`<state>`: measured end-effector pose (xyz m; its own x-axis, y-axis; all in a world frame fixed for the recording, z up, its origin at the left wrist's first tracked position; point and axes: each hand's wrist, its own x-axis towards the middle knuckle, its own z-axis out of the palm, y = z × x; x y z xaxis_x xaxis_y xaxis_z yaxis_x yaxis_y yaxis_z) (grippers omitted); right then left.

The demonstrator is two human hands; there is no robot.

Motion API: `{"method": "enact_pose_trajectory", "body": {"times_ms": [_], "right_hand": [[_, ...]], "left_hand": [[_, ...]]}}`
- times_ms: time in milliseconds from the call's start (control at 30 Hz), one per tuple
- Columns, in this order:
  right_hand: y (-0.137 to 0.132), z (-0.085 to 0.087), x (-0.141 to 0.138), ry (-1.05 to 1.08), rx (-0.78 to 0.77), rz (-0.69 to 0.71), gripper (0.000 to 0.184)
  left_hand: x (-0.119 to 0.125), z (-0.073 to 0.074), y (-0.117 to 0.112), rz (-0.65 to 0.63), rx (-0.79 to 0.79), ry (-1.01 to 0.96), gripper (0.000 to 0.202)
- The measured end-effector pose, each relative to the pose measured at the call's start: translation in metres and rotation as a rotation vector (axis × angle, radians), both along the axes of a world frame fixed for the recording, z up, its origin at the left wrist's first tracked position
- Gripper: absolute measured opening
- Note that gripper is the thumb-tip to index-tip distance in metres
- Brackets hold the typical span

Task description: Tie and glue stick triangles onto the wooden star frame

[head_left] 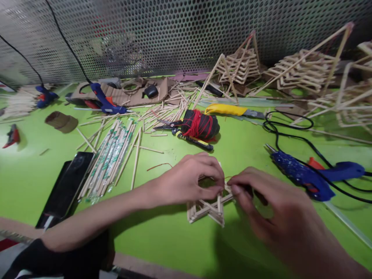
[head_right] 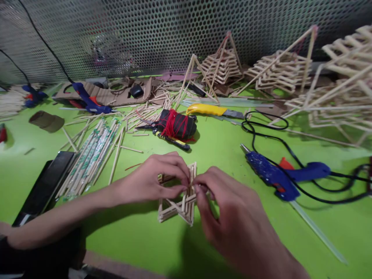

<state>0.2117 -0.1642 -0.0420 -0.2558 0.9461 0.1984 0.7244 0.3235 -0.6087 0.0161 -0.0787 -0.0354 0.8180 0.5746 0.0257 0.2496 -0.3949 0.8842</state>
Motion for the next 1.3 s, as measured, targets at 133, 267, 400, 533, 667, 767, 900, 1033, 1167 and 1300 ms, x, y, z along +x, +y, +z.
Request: {"method": "enact_pose_trajectory", "body": {"times_ms": [133,267,400,533,667,767,900,1033,1167,1300], "right_hand": [[-0.004,-0.004,-0.005,-0.017,-0.118,0.023,0.018],[-0.003,-0.011,-0.01,0.003,-0.064,-0.023,0.02],[-0.002,-0.016,-0.011,0.01,-0.051,-0.036,0.017],[-0.001,-0.016,-0.012,0.008,-0.066,-0.029,0.017],[0.004,-0.01,-0.013,-0.065,-0.084,0.018,0.02],[0.009,-0.006,-0.015,-0.135,-0.109,0.006,0.017],[0.013,-0.004,-0.019,-0.118,-0.146,-0.011,0.016],[0.015,-0.003,-0.021,-0.035,-0.226,-0.004,0.019],[0.016,-0.003,-0.019,0.027,-0.235,-0.004,0.021],[0.016,-0.005,-0.016,0.075,-0.222,0.019,0.02]], "left_hand": [[0.0,0.003,-0.004,-0.006,0.134,0.089,0.01],[-0.003,0.004,-0.008,0.029,0.176,0.157,0.014],[-0.004,0.006,-0.012,0.057,0.185,0.166,0.014],[-0.003,0.008,-0.012,0.096,0.06,0.149,0.011],[-0.001,0.01,-0.01,0.149,-0.081,0.107,0.009],[-0.002,0.011,-0.008,0.177,-0.129,0.108,0.007],[-0.005,0.014,-0.005,0.131,-0.14,0.136,0.008],[-0.007,0.015,-0.003,0.104,-0.131,0.139,0.01],[-0.007,0.017,-0.002,0.111,-0.144,0.134,0.013],[-0.01,0.022,-0.003,0.086,-0.136,0.153,0.028]]}}
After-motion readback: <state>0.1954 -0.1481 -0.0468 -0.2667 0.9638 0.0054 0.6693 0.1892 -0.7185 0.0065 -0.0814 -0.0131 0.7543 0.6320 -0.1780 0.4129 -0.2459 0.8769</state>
